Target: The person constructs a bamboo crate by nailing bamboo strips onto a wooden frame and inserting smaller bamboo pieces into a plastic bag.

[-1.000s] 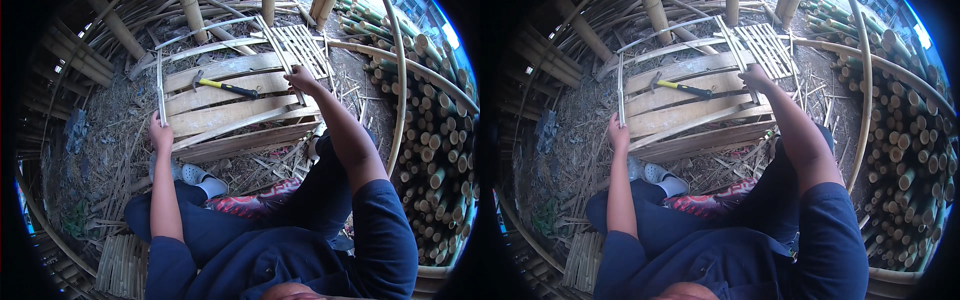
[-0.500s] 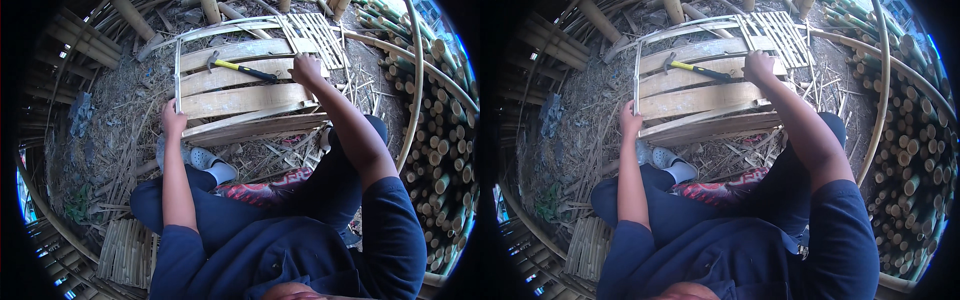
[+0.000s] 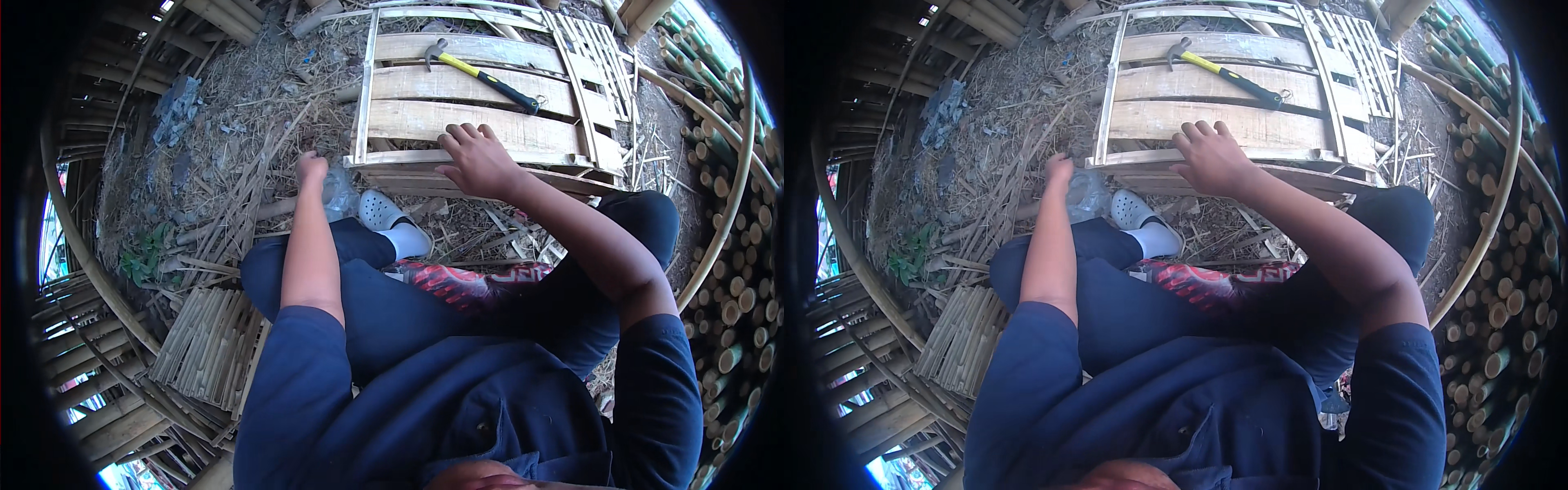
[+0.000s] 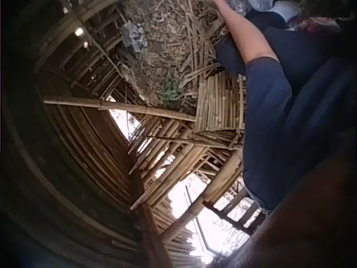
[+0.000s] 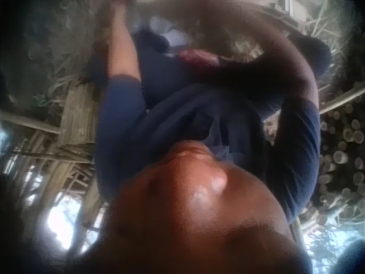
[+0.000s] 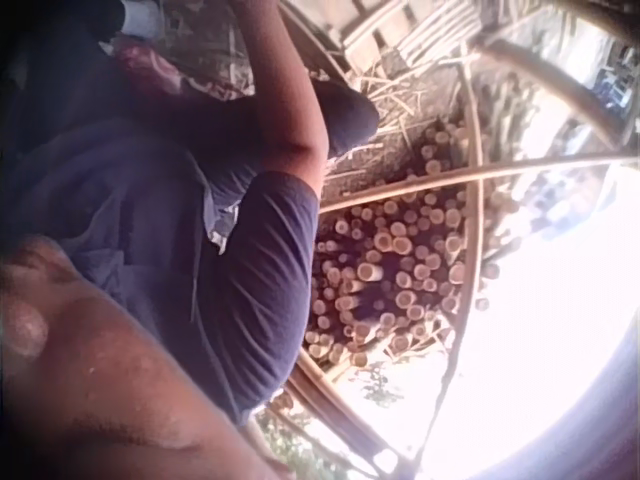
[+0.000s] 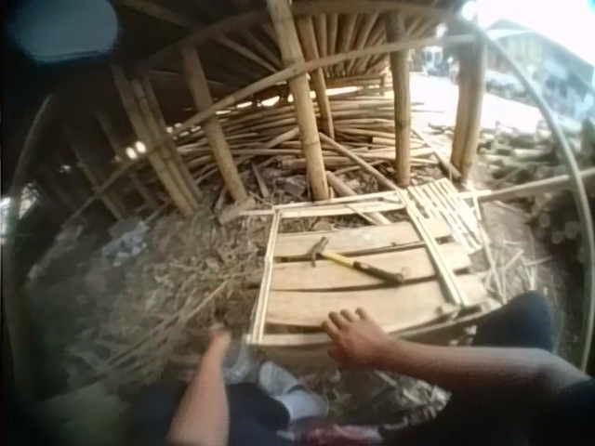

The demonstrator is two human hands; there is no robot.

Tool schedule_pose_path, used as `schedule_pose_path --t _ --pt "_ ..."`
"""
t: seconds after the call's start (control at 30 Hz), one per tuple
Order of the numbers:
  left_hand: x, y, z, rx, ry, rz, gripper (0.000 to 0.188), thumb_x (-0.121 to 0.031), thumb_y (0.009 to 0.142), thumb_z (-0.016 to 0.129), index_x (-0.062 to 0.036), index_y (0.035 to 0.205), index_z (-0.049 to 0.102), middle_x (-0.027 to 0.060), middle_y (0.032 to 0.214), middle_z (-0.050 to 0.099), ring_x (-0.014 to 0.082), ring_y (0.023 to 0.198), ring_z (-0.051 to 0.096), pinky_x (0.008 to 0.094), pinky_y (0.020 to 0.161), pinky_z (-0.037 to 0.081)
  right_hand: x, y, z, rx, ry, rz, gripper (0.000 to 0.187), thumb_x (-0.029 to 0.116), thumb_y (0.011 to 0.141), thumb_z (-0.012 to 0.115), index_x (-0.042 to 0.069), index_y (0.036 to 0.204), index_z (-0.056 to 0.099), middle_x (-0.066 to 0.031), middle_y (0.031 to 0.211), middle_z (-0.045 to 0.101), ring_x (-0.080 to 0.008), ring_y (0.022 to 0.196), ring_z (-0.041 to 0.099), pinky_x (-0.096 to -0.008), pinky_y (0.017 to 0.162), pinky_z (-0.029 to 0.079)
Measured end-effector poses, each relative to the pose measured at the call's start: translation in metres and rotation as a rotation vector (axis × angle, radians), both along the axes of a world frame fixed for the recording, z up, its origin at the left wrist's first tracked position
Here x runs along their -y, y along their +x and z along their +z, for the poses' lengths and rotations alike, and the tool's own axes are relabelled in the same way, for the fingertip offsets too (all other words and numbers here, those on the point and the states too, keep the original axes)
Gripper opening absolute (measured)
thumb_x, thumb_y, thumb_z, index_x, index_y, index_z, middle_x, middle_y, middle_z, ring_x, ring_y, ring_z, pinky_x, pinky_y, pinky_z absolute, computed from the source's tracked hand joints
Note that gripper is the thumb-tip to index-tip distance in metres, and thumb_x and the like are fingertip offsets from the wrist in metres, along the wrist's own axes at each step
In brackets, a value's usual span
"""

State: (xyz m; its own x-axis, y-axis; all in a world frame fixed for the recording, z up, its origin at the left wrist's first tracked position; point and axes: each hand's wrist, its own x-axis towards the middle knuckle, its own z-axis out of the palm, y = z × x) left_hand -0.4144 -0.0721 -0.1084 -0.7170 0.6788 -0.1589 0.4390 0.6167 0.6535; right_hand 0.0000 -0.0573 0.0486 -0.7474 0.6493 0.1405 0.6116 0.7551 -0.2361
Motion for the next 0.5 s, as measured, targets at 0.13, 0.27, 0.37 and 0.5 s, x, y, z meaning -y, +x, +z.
schedule_pose_path --t 0.13,0.27,0.37,0.5 --pt "0.030 -0.008 -0.072 -0.008 -0.597 -0.037 0.048 -0.016 0.085 0.065 0.0045 0.128 0.066 0.0247 0.133 0.067 0.0395 0.126 0.063 0.0420 0.104 0.052 0.002 0.005 -0.006 0.100 -0.036 0.053 0.047 0.038 0.097 0.064 0.001 0.125 0.059 -0.0183 0.129 0.056 -0.0331 0.123 0.055 -0.0503 0.104 0.042" --pt "0.029 0.013 -0.078 -0.162 -0.807 -0.434 0.047 -0.018 0.087 0.065 0.0056 0.128 0.066 0.0237 0.139 0.063 0.0335 0.132 0.060 0.0402 0.107 0.051 -0.003 0.017 -0.010 0.142 -0.024 0.070 0.049 0.037 0.096 0.065 0.001 0.129 0.058 -0.0197 0.134 0.055 -0.0334 0.125 0.054 -0.0498 0.102 0.046" --pt "0.036 -0.001 -0.069 -0.251 -0.945 -0.538 0.042 -0.017 0.087 0.064 0.0049 0.122 0.070 0.0225 0.136 0.065 0.0326 0.129 0.063 0.0403 0.105 0.052 -0.004 0.011 -0.007 0.147 -0.032 0.117 0.050 0.036 0.096 0.066 0.001 0.130 0.057 -0.0194 0.137 0.053 -0.0328 0.127 0.054 -0.0493 0.101 0.047" --pt "0.021 0.016 -0.029 -0.113 -0.541 -0.017 0.042 -0.021 0.082 0.067 0.0035 0.116 0.073 0.0251 0.126 0.070 0.0375 0.120 0.067 0.0430 0.100 0.055 -0.007 0.015 -0.004 0.221 -0.058 0.131 0.050 0.037 0.096 0.067 0.002 0.131 0.057 -0.0188 0.141 0.051 -0.0320 0.129 0.052 -0.0484 0.101 0.048"
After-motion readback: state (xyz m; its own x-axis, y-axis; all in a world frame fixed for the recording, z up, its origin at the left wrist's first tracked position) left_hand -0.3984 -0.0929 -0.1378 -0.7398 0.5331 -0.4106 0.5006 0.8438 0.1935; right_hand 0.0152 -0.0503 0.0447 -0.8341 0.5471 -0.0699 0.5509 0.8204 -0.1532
